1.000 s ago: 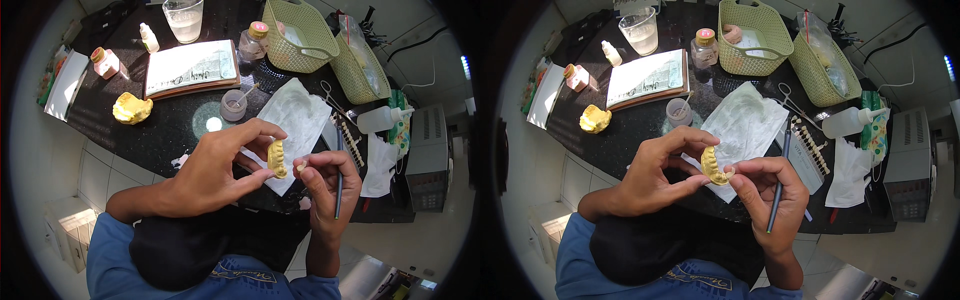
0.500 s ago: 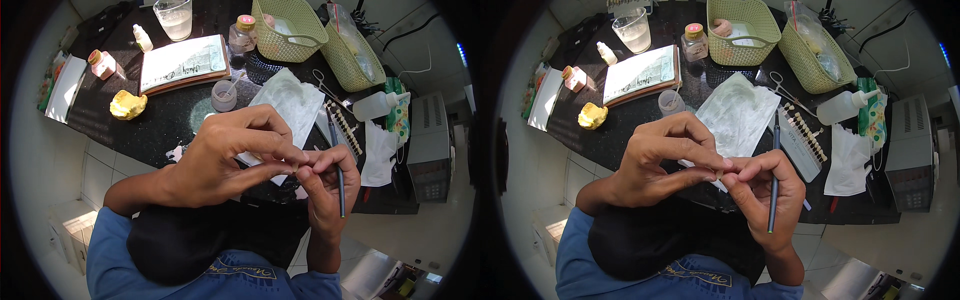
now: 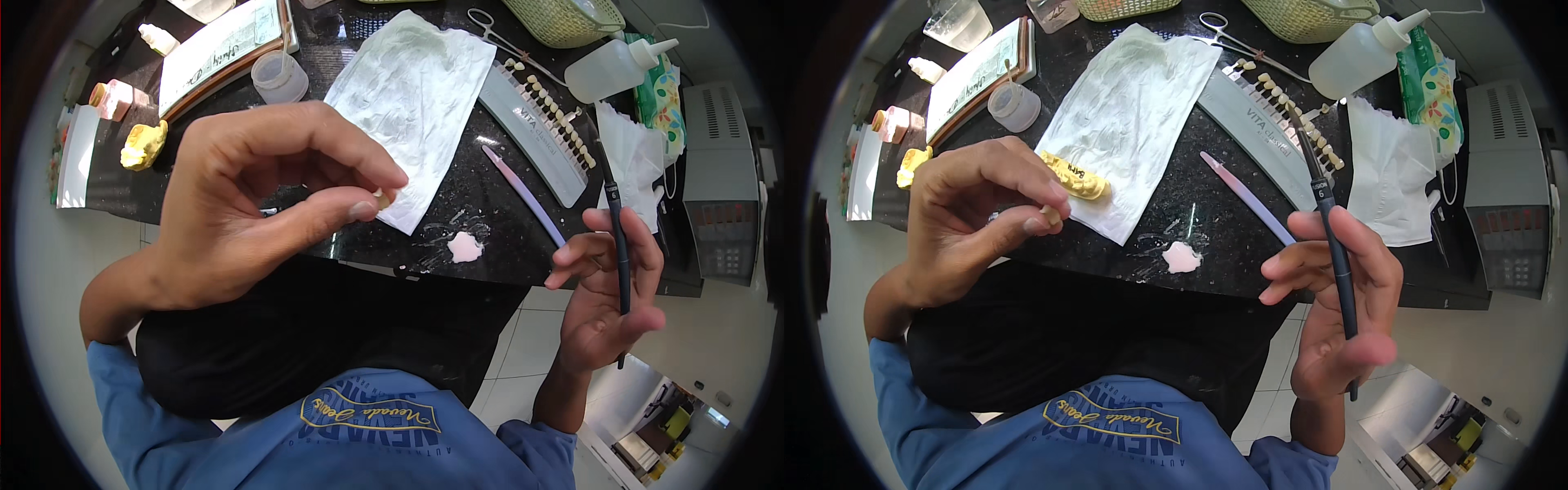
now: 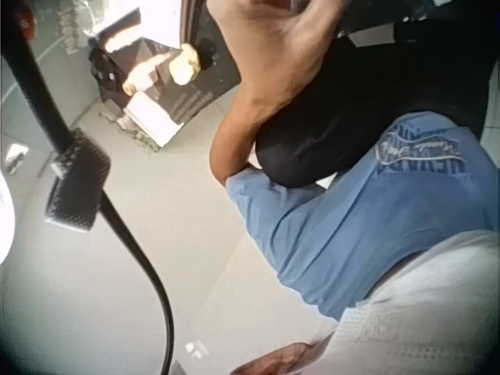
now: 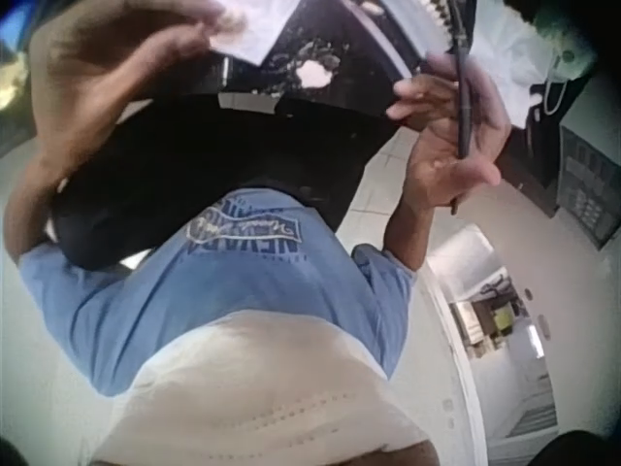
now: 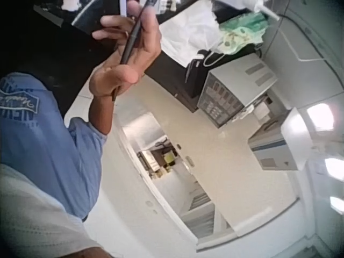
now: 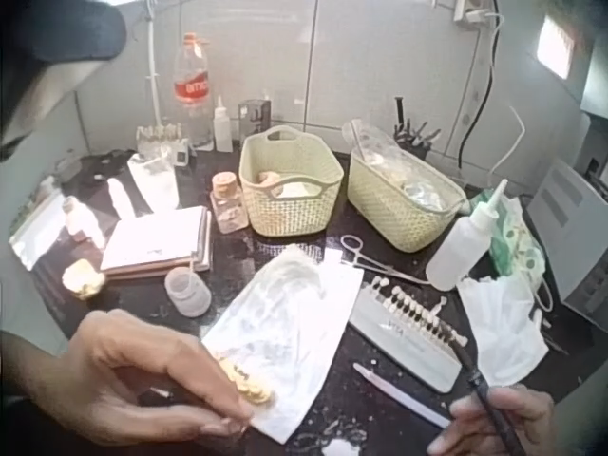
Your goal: Applying material to a dental model and cleaning a prosthetic component at a lab bench.
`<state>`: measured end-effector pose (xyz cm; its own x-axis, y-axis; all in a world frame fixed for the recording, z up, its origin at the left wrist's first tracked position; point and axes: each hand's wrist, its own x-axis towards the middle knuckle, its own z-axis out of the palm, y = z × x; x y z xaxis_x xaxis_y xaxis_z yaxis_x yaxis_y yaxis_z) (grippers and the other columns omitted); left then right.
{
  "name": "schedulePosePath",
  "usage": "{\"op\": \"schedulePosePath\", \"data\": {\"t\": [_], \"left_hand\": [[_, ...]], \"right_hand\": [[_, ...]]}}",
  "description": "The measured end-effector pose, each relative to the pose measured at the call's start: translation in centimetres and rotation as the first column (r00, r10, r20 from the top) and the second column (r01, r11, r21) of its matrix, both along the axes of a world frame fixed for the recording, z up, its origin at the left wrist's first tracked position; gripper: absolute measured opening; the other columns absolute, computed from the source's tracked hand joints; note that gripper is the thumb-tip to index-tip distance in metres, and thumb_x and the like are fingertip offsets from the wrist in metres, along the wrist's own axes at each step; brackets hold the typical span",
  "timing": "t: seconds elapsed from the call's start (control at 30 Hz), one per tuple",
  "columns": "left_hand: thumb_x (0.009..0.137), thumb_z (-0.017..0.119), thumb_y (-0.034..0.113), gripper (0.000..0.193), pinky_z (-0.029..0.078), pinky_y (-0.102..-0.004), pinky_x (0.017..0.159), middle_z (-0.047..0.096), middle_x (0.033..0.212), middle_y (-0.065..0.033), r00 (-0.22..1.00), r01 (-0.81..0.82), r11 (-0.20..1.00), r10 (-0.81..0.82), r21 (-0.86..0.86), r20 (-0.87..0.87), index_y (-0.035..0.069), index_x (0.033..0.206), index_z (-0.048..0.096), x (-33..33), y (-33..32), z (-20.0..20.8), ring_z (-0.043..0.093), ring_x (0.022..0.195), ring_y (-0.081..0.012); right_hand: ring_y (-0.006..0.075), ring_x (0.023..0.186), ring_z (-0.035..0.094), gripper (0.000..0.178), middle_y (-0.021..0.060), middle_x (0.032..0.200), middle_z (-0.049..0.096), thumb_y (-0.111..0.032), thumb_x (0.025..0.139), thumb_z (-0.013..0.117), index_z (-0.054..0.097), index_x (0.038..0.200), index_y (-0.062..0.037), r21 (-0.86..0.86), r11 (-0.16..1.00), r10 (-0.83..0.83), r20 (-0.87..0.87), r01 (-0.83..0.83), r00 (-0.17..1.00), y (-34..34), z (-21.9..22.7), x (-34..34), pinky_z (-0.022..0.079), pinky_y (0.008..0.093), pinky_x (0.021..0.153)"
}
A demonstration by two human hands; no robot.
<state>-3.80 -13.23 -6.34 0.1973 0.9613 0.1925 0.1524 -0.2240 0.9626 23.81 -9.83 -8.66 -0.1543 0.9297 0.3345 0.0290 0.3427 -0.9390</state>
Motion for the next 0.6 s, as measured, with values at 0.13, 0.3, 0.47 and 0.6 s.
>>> {"op": "schedulePosePath", "data": {"t": [0.13, 0.3, 0.47, 0.6], "left_hand": [[0.083, 0.068, 0.002, 0.013, 0.051, -0.0226, 0.069, 0.062, 0.088, -0.0105, 0.985, -0.164, 0.939, 0.174, -0.302, 0.004, -0.001, 0.095, 0.062, -0.5, -2.5, 2.6, 0.062, 0.076, -0.0122], [0.083, 0.072, 0.010, 0.017, 0.053, -0.0223, 0.066, 0.062, 0.088, -0.0113, 0.887, -0.300, 0.696, 0.455, -0.653, 0.078, 0.003, 0.088, 0.058, 2.3, -6.8, 2.1, 0.063, 0.071, -0.0116], [0.079, 0.061, -0.013, 0.018, 0.056, -0.0278, 0.075, 0.057, 0.100, -0.0152, 0.818, -0.417, 0.827, 0.522, -0.377, 0.241, -0.002, 0.093, 0.060, 7.0, -8.8, -2.8, 0.065, 0.081, -0.0160], [0.078, 0.060, -0.019, 0.035, 0.058, -0.0292, 0.079, 0.059, 0.097, -0.0153, 0.816, -0.579, 0.814, 0.576, 0.057, 0.058, -0.004, 0.110, 0.055, 9.1, -7.2, -5.1, 0.067, 0.086, -0.0193]], "right_hand": [[0.0174, 0.072, 0.064, 0.052, 0.0187, 0.093, 0.061, -0.039, 0.092, 0.059, 0.051, 0.114, 0.0071, -0.059, 0.984, 0.173, 0.034, -0.171, 0.984, 0.6, -1.3, 3.8, 0.054, 0.0237, 0.060], [0.0157, 0.072, 0.064, 0.022, 0.0184, 0.088, 0.064, -0.004, 0.081, 0.068, 0.063, 0.099, 0.0067, -0.178, 0.936, 0.326, 0.117, -0.303, 0.938, 0.5, -0.6, 2.9, 0.051, 0.0227, 0.061], [0.0149, 0.063, 0.063, 0.015, 0.0174, 0.081, 0.064, -0.002, 0.078, 0.068, 0.063, 0.090, 0.0061, -0.100, 0.912, 0.409, 0.189, -0.397, 0.892, 1.4, -1.6, 3.1, 0.051, 0.0217, 0.057], [0.0142, 0.061, 0.061, 0.016, 0.0173, 0.080, 0.061, -0.001, 0.079, 0.067, 0.057, 0.090, 0.0061, -0.126, 0.914, 0.397, 0.078, -0.386, 0.914, 1.0, -2.0, 3.1, 0.052, 0.0208, 0.057]]}}
